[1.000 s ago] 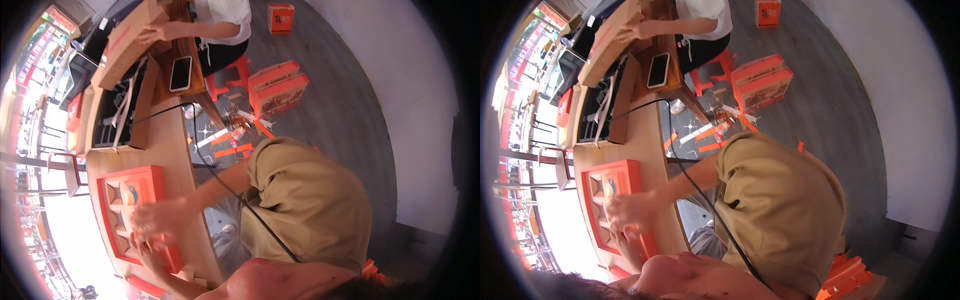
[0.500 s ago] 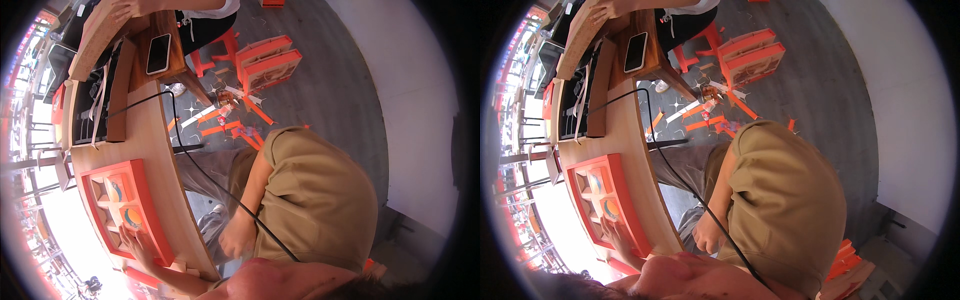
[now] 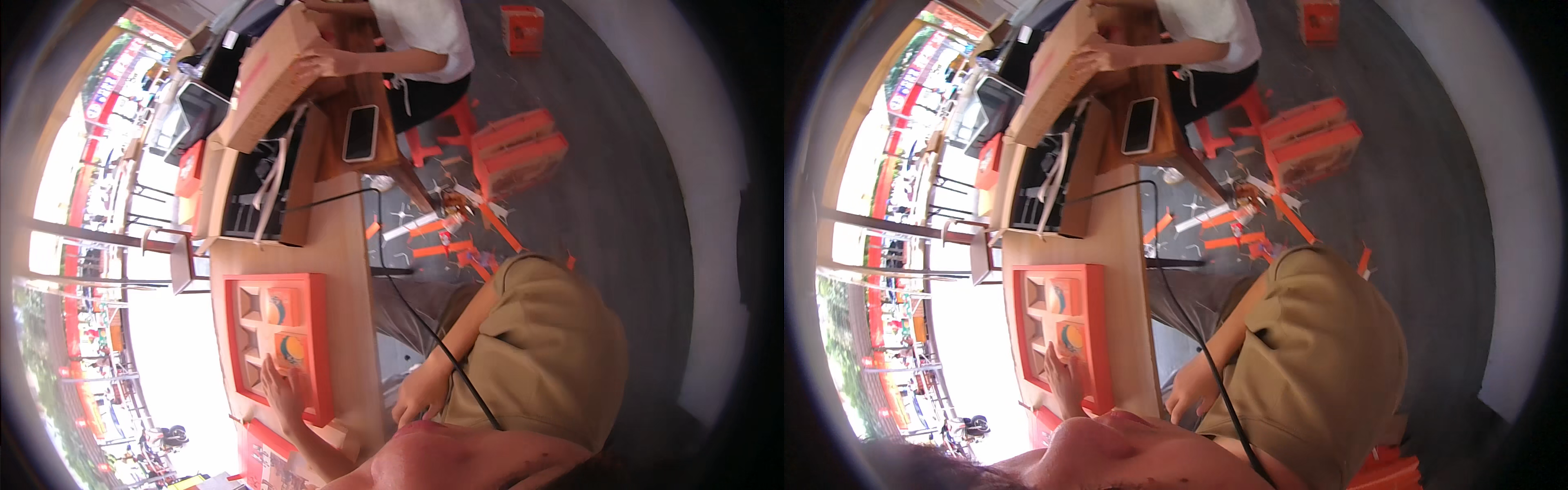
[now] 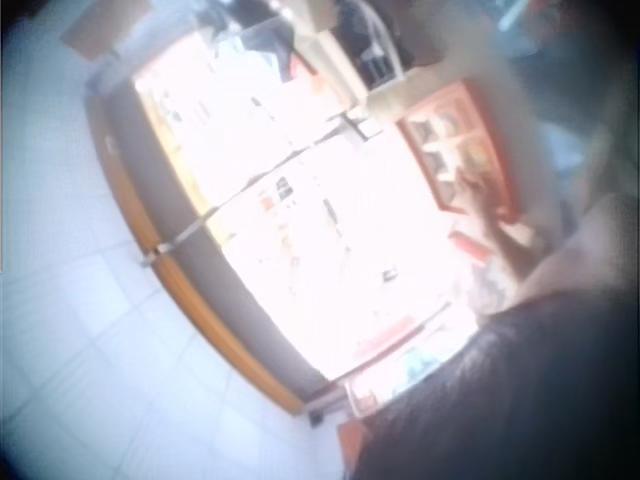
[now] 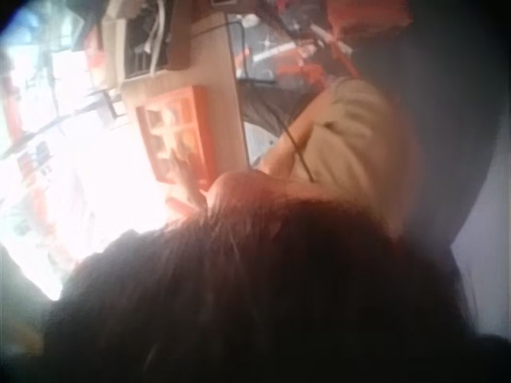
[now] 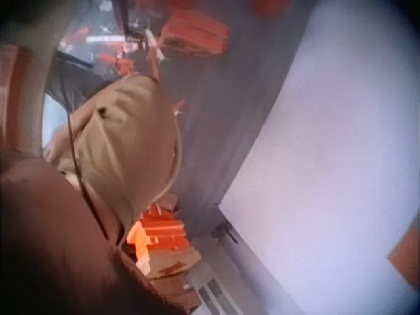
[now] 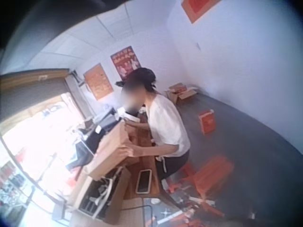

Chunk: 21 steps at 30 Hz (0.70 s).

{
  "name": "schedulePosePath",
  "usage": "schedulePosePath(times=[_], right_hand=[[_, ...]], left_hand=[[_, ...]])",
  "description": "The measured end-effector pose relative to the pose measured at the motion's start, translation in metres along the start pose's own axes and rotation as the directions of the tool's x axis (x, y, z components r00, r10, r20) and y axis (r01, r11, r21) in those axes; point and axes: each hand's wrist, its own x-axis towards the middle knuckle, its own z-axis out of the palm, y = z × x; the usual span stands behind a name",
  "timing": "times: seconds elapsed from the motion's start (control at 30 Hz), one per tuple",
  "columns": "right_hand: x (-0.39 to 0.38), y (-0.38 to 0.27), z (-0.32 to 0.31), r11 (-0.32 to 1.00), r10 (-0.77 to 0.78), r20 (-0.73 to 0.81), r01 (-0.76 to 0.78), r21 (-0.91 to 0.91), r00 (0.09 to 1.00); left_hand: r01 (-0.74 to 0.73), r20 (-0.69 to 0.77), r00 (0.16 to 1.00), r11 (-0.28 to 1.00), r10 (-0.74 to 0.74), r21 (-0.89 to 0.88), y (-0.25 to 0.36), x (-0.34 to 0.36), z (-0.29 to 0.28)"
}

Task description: The person places small square items into a red tray with six compartments. They handle the items one by one, placing them into the slots. Finally, they pick up a large red box lid and hold it over the tray.

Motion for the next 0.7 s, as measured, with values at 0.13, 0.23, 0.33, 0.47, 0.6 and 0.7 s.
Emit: schedulePosePath(times=[0.13, 0.23, 0.33, 0.47, 0.6, 0.7], right_hand=[[0.042, 0.005, -0.036, 0.985, -0.167, -0.024, 0.166, -0.036, 0.986], [0.079, 0.003, -0.073, 0.977, -0.192, -0.170, 0.171, -0.130, 0.967], [0.120, 0.010, -0.101, 0.946, -0.318, -0.330, 0.273, -0.177, 0.889], [0.180, 0.004, -0.138, 0.889, -0.447, -0.404, 0.347, -0.299, 0.798], [0.250, -0.019, -0.167, 0.792, -0.605, -0.324, 0.506, -0.341, 0.728], [0.280, -0.034, -0.176, 0.733, -0.680, -0.326, 0.590, -0.338, 0.657]], left_hand=[[0.015, -0.051, 0.999, 0.998, -0.018, -0.055, 0.009, -0.017, -0.007], [-0.034, -0.066, 0.997, 0.997, 0.030, -0.066, 0.000, -0.008, 0.004], [-0.030, -0.077, 0.997, 0.994, 0.022, -0.107, 0.003, -0.007, 0.013], [-0.040, -0.123, 0.992, 0.992, 0.024, -0.123, 0.000, -0.007, 0.018], [-0.062, -0.150, 0.988, 0.991, 0.044, -0.118, -0.004, 0.005, 0.020], [-0.074, -0.152, 0.987, 0.992, 0.058, -0.105, -0.007, 0.008, 0.022]])
